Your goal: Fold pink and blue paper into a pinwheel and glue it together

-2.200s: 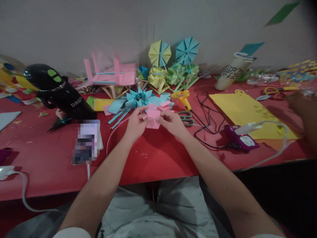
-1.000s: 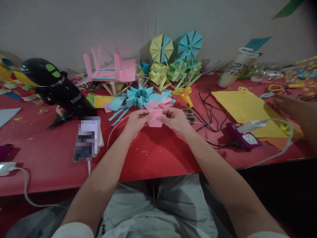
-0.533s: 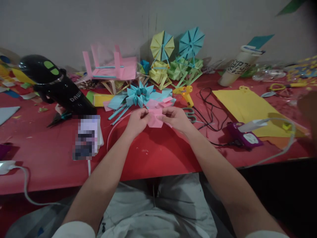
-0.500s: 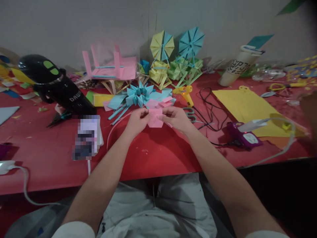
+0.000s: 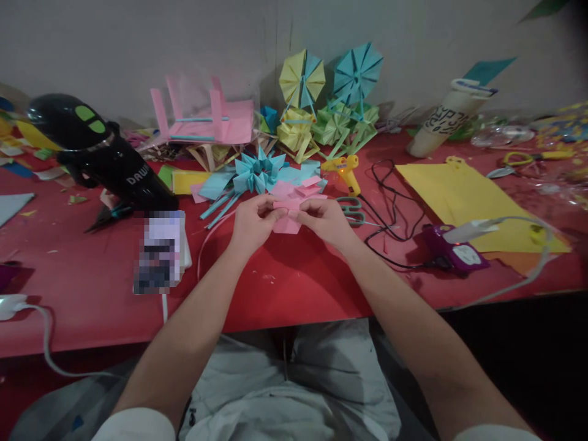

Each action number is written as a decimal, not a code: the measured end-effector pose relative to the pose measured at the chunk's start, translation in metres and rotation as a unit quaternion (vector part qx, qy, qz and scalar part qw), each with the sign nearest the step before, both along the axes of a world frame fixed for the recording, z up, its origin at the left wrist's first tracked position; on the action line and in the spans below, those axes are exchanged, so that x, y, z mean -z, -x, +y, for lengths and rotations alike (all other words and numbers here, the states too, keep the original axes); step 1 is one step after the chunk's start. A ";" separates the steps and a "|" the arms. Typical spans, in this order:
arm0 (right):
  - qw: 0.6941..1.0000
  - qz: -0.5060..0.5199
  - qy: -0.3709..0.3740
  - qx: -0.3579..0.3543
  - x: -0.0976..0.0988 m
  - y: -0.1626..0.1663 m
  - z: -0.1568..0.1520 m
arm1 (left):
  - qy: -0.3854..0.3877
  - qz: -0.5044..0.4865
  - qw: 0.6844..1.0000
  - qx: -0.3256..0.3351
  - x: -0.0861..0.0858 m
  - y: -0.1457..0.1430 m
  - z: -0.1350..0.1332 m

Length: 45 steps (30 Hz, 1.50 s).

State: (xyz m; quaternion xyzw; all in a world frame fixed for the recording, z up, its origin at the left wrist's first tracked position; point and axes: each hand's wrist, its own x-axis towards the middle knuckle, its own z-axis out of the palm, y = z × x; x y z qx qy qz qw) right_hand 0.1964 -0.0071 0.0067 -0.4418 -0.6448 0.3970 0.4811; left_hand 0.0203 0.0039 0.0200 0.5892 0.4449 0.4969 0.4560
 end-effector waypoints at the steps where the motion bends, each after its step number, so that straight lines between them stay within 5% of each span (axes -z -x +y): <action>1: 1.000 0.004 -0.003 -0.002 0.000 -0.001 0.000 | 0.009 -0.004 1.000 0.005 0.000 0.000 0.000; 13: 0.999 0.025 -0.006 -0.027 -0.001 -0.003 0.000 | 0.011 0.012 0.998 0.056 -0.004 0.009 0.007; 27: 0.991 -0.047 -0.127 0.016 0.005 -0.001 0.000 | -0.076 0.104 0.990 0.052 0.007 0.010 0.009; 35: 0.959 -0.175 -0.220 0.040 0.015 -0.005 0.004 | -0.216 0.281 0.934 0.034 0.005 0.014 0.005; 45: 0.952 -0.268 -0.138 -0.060 0.016 -0.009 0.002 | -0.146 0.379 0.901 0.152 0.008 0.020 0.006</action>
